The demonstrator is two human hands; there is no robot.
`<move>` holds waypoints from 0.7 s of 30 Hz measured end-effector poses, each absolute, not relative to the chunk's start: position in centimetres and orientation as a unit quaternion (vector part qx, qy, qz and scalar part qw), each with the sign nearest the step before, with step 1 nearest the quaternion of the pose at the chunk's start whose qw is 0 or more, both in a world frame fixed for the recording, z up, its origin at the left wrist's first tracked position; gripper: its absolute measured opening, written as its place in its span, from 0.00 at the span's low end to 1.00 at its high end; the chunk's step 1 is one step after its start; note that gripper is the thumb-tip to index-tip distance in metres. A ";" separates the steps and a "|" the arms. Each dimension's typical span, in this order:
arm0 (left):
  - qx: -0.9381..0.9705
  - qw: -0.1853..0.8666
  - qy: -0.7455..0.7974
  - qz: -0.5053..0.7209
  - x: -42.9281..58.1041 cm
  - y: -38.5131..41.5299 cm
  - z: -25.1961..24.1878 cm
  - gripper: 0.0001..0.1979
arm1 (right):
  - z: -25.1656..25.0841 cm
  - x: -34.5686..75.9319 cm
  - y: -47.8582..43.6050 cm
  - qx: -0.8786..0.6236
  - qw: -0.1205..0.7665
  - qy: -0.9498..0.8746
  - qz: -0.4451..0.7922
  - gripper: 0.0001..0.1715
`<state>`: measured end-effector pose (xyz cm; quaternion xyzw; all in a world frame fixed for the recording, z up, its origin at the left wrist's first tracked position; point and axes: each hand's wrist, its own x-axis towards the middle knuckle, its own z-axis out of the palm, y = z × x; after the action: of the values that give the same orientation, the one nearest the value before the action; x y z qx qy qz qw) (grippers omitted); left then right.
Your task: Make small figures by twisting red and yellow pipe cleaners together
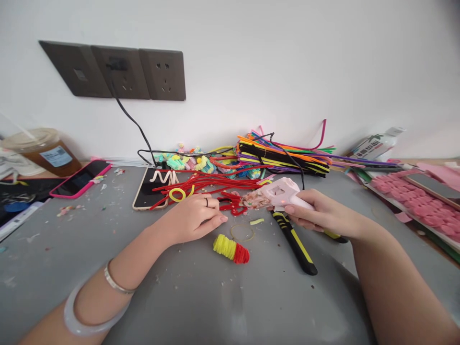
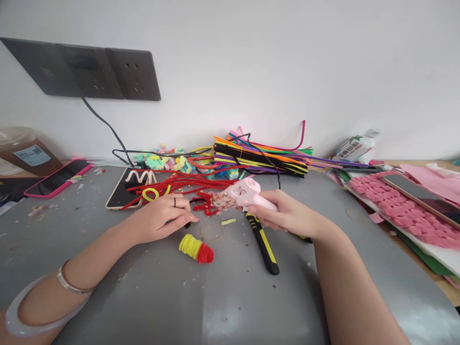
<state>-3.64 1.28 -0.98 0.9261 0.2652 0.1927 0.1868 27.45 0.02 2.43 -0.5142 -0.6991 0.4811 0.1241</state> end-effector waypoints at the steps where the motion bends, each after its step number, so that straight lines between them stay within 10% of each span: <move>1: 0.925 0.190 0.267 0.191 -3.6 1.3 -1.0 0.23 | 2.3 27.6 0.1 -0.509 0.135 -0.702 0.479 0.29; 21: 0.913 0.195 0.302 0.193 -3.7 0.9 -0.5 0.20 | 0.8 29.8 -1.7 -0.476 0.769 -0.269 0.331 0.11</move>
<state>-3.65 0.89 -0.47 0.9129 0.3020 0.1932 0.1951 29.76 -1.74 0.80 -0.4755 -0.2685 0.3312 0.7694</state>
